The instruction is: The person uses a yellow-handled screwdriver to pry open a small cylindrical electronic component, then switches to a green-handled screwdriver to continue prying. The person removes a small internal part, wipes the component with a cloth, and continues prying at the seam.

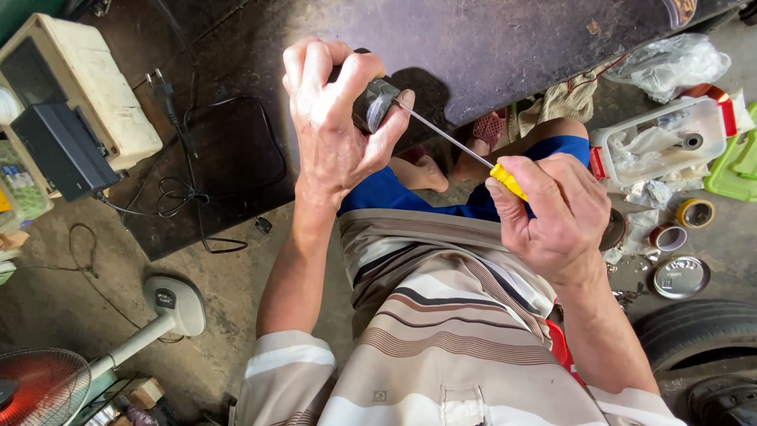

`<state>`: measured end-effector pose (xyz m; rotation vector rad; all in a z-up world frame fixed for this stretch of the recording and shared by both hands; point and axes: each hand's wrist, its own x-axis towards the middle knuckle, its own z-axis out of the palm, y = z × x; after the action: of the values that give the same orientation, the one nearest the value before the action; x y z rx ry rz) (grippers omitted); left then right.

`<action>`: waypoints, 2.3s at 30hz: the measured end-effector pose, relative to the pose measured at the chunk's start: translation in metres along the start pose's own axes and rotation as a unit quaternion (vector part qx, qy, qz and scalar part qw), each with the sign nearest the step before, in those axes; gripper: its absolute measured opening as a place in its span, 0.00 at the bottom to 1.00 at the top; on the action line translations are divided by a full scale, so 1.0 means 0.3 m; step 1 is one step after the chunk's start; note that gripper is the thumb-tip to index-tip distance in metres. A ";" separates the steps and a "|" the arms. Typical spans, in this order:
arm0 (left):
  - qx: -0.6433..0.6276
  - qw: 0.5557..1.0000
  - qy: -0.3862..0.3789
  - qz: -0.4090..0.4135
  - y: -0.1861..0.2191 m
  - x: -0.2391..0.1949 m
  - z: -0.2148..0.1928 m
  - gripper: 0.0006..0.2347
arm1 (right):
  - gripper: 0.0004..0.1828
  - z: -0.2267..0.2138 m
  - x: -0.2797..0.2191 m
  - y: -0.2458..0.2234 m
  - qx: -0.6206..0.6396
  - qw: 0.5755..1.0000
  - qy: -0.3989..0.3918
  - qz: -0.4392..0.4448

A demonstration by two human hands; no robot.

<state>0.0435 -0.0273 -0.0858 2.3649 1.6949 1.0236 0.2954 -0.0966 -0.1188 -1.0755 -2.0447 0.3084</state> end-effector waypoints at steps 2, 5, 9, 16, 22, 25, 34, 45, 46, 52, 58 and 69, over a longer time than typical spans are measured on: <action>-0.006 1.000 -0.003 0.002 0.001 -0.001 -0.003 0.12 | 0.11 -0.015 0.003 -0.005 -0.004 1.000 -0.014 0.015; -0.009 1.000 -0.004 0.006 0.003 0.000 -0.011 0.11 | 0.15 -0.021 0.035 -0.028 0.062 0.989 -0.066 0.113; 0.008 1.000 -0.008 0.015 0.011 0.015 -0.023 0.13 | 0.16 -0.036 0.071 -0.053 0.224 0.925 -0.085 0.295; -0.004 0.991 -0.129 0.032 -0.035 0.007 -0.092 0.21 | 0.16 0.022 0.107 -0.031 0.399 0.871 0.128 0.257; -0.004 0.980 -0.178 0.092 -0.072 0.010 -0.113 0.29 | 0.14 0.075 0.083 -0.018 0.418 0.854 0.233 0.204; 0.001 0.976 -0.179 0.123 -0.100 0.002 -0.102 0.30 | 0.07 0.108 0.070 -0.029 0.348 0.902 0.228 0.117; -0.048 0.977 -0.166 0.126 -0.103 0.009 -0.085 0.29 | 0.11 0.054 0.050 -0.025 0.332 0.918 0.151 0.157; -0.068 0.977 -0.160 0.120 -0.102 0.009 -0.080 0.28 | 0.21 -0.005 0.069 0.000 0.298 0.941 0.032 0.157; -0.069 0.977 -0.161 0.119 -0.099 0.005 -0.083 0.28 | 0.21 -0.012 0.063 -0.007 0.298 0.941 0.032 0.158; -0.068 0.978 -0.152 0.125 -0.100 0.004 -0.081 0.28 | 0.16 -0.045 0.013 -0.006 0.167 0.970 0.010 0.175; -0.070 0.978 -0.150 0.127 -0.095 0.012 -0.078 0.28 | 0.28 0.005 -0.009 0.051 0.113 0.971 0.028 0.210; -0.031 0.978 -0.122 0.167 -0.092 0.017 -0.084 0.24 | 0.15 0.025 0.013 0.050 0.324 0.915 0.081 0.228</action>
<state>0.0079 -0.0202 -0.0750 2.6597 1.1944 0.7648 0.2973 -0.0834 -0.1296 -1.0816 -1.3561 1.0191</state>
